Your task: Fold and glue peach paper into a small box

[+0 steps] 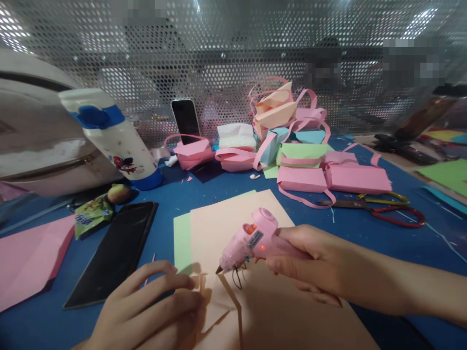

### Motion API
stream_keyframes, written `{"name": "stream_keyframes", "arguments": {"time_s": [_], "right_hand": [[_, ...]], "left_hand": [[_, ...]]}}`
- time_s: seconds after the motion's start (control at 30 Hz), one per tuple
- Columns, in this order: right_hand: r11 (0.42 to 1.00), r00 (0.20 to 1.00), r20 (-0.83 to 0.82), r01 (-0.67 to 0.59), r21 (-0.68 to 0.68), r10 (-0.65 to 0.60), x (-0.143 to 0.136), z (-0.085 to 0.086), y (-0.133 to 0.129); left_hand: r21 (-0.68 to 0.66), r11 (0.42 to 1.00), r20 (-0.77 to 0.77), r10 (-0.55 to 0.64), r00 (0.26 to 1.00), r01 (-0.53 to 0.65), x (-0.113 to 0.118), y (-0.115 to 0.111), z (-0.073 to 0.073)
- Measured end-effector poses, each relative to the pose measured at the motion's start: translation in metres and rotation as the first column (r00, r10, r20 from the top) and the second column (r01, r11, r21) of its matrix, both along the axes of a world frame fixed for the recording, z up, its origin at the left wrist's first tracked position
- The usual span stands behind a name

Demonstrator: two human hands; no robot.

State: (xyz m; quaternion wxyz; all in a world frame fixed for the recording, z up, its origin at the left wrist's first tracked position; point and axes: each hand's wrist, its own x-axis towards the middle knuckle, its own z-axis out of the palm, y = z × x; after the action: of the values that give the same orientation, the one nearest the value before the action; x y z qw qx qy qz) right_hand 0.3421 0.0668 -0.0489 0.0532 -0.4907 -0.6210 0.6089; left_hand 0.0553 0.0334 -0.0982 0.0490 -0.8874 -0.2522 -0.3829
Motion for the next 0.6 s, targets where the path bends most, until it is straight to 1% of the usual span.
{"name": "stream_keyframes", "arguments": {"time_s": [0.23,0.4,0.47,0.5,0.53,0.57,0.6], "right_hand": [[0.999,0.999,-0.034,-0.006,-0.043,0.005,-0.002,0.001,0.001],[0.999,1.0,-0.01,0.019,-0.051,-0.02,0.008,-0.007,-0.001],[0.998,0.999,-0.01,0.036,-0.058,-0.037,0.014,-0.011,-0.003],[0.997,0.999,-0.01,0.046,-0.056,-0.047,0.016,-0.013,-0.004],[0.997,0.998,-0.011,0.06,-0.048,-0.061,0.018,-0.015,-0.005],[0.996,0.997,-0.016,0.079,-0.039,-0.079,0.02,-0.016,-0.006],[0.995,0.995,-0.02,0.094,-0.029,-0.094,0.022,-0.017,-0.006]], "left_hand": [[-0.013,1.0,-0.01,0.01,1.0,-0.01,0.0,0.0,0.001],[-0.012,1.0,-0.041,-0.003,0.999,0.002,0.0,0.0,0.003],[0.003,1.0,-0.009,-0.019,1.0,0.019,-0.001,0.002,0.002],[0.026,0.999,0.046,-0.03,0.998,0.029,-0.002,0.004,0.0],[0.016,0.999,0.069,-0.034,0.997,0.033,-0.003,0.005,0.0],[-0.052,0.998,0.022,-0.043,0.999,0.044,-0.003,0.007,-0.001],[-0.07,0.996,0.04,-0.056,0.998,0.059,-0.004,0.008,0.0]]}}
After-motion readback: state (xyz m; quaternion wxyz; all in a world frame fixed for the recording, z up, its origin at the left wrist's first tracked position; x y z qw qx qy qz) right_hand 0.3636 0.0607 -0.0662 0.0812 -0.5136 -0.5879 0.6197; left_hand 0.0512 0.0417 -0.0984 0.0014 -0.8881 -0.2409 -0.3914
